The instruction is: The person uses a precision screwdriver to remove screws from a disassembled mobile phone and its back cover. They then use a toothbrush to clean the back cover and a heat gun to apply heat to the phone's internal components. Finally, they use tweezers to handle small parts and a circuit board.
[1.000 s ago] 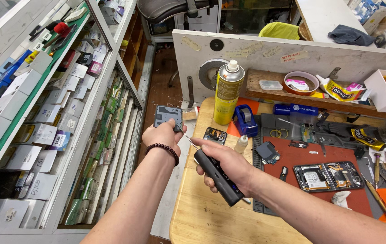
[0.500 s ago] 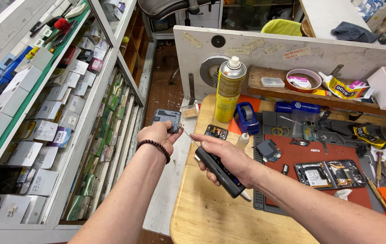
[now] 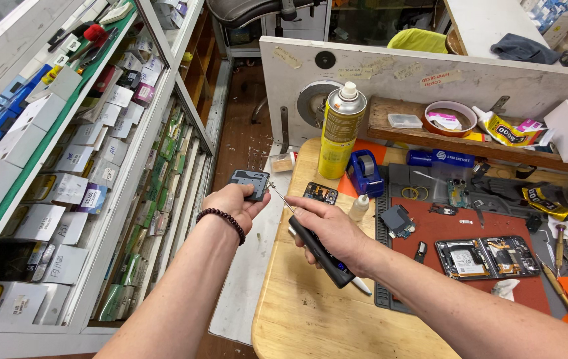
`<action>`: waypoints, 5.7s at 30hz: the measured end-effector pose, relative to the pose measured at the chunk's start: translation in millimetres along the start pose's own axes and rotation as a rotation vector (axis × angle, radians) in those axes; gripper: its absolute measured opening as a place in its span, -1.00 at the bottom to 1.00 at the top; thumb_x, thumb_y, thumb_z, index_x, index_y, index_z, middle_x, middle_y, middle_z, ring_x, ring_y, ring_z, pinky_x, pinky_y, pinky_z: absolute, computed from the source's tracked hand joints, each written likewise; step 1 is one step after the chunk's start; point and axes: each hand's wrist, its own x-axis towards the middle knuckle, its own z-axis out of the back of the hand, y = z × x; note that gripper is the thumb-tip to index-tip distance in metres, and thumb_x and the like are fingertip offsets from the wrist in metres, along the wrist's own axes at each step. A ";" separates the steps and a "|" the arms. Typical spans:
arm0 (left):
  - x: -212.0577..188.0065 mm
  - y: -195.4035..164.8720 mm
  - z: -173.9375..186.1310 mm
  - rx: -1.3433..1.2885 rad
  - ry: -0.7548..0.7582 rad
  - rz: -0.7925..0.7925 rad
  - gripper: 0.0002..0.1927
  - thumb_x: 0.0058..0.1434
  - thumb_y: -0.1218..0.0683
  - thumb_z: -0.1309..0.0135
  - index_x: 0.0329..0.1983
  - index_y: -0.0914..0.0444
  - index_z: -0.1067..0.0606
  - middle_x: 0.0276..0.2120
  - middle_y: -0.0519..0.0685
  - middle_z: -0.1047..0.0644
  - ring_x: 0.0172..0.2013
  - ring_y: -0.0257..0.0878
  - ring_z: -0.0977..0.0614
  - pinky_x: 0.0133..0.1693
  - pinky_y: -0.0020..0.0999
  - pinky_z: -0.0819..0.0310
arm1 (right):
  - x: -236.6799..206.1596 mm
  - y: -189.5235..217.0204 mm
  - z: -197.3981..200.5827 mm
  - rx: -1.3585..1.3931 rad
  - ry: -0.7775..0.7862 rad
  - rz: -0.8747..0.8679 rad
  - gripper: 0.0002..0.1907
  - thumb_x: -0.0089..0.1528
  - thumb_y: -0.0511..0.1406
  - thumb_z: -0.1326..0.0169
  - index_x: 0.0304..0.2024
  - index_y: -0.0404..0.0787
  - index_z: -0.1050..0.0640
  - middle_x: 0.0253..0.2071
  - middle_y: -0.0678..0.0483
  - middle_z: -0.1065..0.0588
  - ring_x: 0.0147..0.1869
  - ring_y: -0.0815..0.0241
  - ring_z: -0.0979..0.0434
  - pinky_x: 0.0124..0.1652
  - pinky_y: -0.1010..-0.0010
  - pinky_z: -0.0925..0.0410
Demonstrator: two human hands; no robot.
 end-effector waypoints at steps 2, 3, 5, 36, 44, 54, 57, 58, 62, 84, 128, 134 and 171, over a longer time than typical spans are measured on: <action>2.0 1.6 2.0 0.001 -0.004 0.005 -0.80 0.32 0.39 0.13 -0.02 0.61 -0.33 -0.11 0.36 -0.54 -0.22 0.11 -0.68 -0.17 -0.07 -0.68 | 0.8 0.3 -1.0 0.005 -0.016 0.001 -0.43 0.34 -0.14 0.13 0.43 0.12 -0.32 -0.47 0.09 -0.48 -0.62 0.32 -0.45 -0.63 0.49 -0.34; 2.6 2.6 2.8 0.004 0.008 0.006 -0.80 0.31 0.38 0.13 -0.02 0.60 -0.33 -0.12 0.35 -0.54 -0.22 0.11 -0.68 -0.17 -0.07 -0.71 | 1.6 0.2 -0.7 0.008 -0.026 0.003 -0.43 0.34 -0.14 0.13 0.43 0.12 -0.31 -0.47 0.09 -0.49 -0.62 0.32 -0.45 -0.64 0.49 -0.34; 3.3 3.9 3.8 0.011 0.033 0.009 -0.80 0.31 0.38 0.14 -0.02 0.58 -0.34 -0.12 0.33 -0.54 -0.22 0.10 -0.68 -0.17 -0.06 -0.76 | 5.0 0.4 0.5 0.003 -0.029 0.010 -0.43 0.34 -0.14 0.13 0.43 0.11 -0.31 -0.48 0.08 -0.48 -0.62 0.32 -0.45 -0.64 0.48 -0.34; 23.8 4.4 40.6 0.114 0.237 0.035 -0.77 0.31 0.30 0.04 0.00 0.51 -0.37 -0.09 0.25 -0.56 -0.17 0.00 -0.66 -0.13 -0.15 -0.71 | -4.5 2.2 17.1 -0.438 0.112 0.108 -0.44 0.35 -0.12 0.11 0.42 0.15 -0.34 -0.54 0.18 -0.32 -0.62 0.38 -0.39 -0.57 0.51 -0.38; 16.1 1.2 35.7 0.126 0.255 0.049 -0.76 0.30 0.31 0.04 0.02 0.51 -0.37 -0.08 0.25 -0.56 -0.17 -0.01 -0.67 -0.11 -0.15 -0.71 | -2.7 1.3 20.7 -0.485 0.075 0.128 -0.46 0.34 -0.13 0.12 0.40 0.12 -0.37 -0.53 0.18 -0.37 -0.61 0.38 -0.42 -0.56 0.52 -0.40; 13.4 -0.6 28.8 0.122 0.206 0.065 -0.72 0.31 0.31 0.05 0.06 0.53 -0.35 -0.04 0.28 -0.55 -0.13 -0.01 -0.67 -0.11 -0.20 -0.72 | -7.3 7.3 16.8 -0.670 -0.062 0.123 -0.47 0.33 -0.12 0.13 0.38 0.20 -0.36 -0.49 0.16 -0.50 -0.55 0.35 -0.45 -0.44 0.44 -0.45; 17.0 -3.1 30.3 0.109 0.202 0.071 -0.72 0.31 0.31 0.05 0.07 0.53 -0.35 -0.04 0.28 -0.56 -0.14 -0.01 -0.68 -0.11 -0.22 -0.72 | -10.1 8.2 20.9 -0.728 -0.076 0.128 -0.47 0.33 -0.13 0.12 0.37 0.22 -0.38 -0.52 0.09 -0.52 -0.54 0.34 -0.47 -0.40 0.42 -0.44; 18.0 -3.3 30.7 0.110 0.200 0.072 -0.72 0.31 0.31 0.05 0.06 0.53 -0.35 -0.04 0.27 -0.56 -0.14 -0.02 -0.68 -0.11 -0.23 -0.72 | -11.3 8.0 22.0 -0.727 -0.060 0.157 -0.47 0.33 -0.13 0.12 0.37 0.21 -0.39 -0.52 0.10 -0.51 -0.54 0.34 -0.47 -0.39 0.42 -0.45; 20.6 -3.1 30.1 0.105 0.229 0.071 -0.73 0.30 0.32 0.04 0.04 0.53 -0.37 -0.07 0.26 -0.56 -0.16 0.00 -0.67 -0.13 -0.19 -0.71 | -12.2 7.4 21.9 -0.717 -0.014 0.178 -0.46 0.31 -0.15 0.11 0.37 0.21 -0.40 -0.56 0.12 -0.51 -0.56 0.35 -0.47 -0.39 0.43 -0.47; 24.6 2.9 28.8 0.063 0.222 0.107 -0.72 0.32 0.32 0.07 0.08 0.49 -0.35 -0.03 0.25 -0.55 -0.13 -0.01 -0.67 -0.10 -0.21 -0.72 | -13.0 5.0 17.8 -0.531 -0.011 0.113 -0.44 0.33 -0.12 0.14 0.41 0.19 -0.35 -0.53 0.15 -0.40 -0.59 0.36 -0.43 -0.49 0.48 -0.43; 4.2 5.1 13.8 0.075 0.119 0.012 -0.73 0.28 0.36 0.08 0.03 0.64 -0.32 -0.07 0.37 -0.55 -0.18 0.13 -0.69 -0.18 -0.09 -0.74 | 7.9 12.3 2.7 -0.209 -0.116 -0.062 -0.43 0.35 -0.08 0.18 0.44 0.26 -0.29 -0.44 0.09 -0.46 -0.62 0.33 -0.44 -0.63 0.47 -0.34; 2.1 4.5 16.5 0.099 0.128 0.011 -0.74 0.28 0.37 0.09 0.02 0.62 -0.32 -0.06 0.36 -0.54 -0.17 0.12 -0.69 -0.16 -0.09 -0.75 | 9.8 11.6 2.4 -0.201 -0.129 -0.066 -0.42 0.35 -0.10 0.18 0.45 0.25 -0.28 -0.44 0.09 -0.46 -0.62 0.32 -0.44 -0.62 0.46 -0.33; 16.3 4.6 -4.1 0.108 0.032 -0.246 -0.72 0.20 0.41 0.01 -0.01 0.42 -0.39 -0.12 0.19 -0.57 -0.23 -0.04 -0.69 -0.18 -0.10 -0.71 | -13.1 7.1 1.7 -0.251 0.045 0.097 -0.42 0.35 -0.15 0.17 0.45 0.16 -0.31 -0.46 0.14 -0.41 -0.62 0.37 -0.41 -0.59 0.54 -0.38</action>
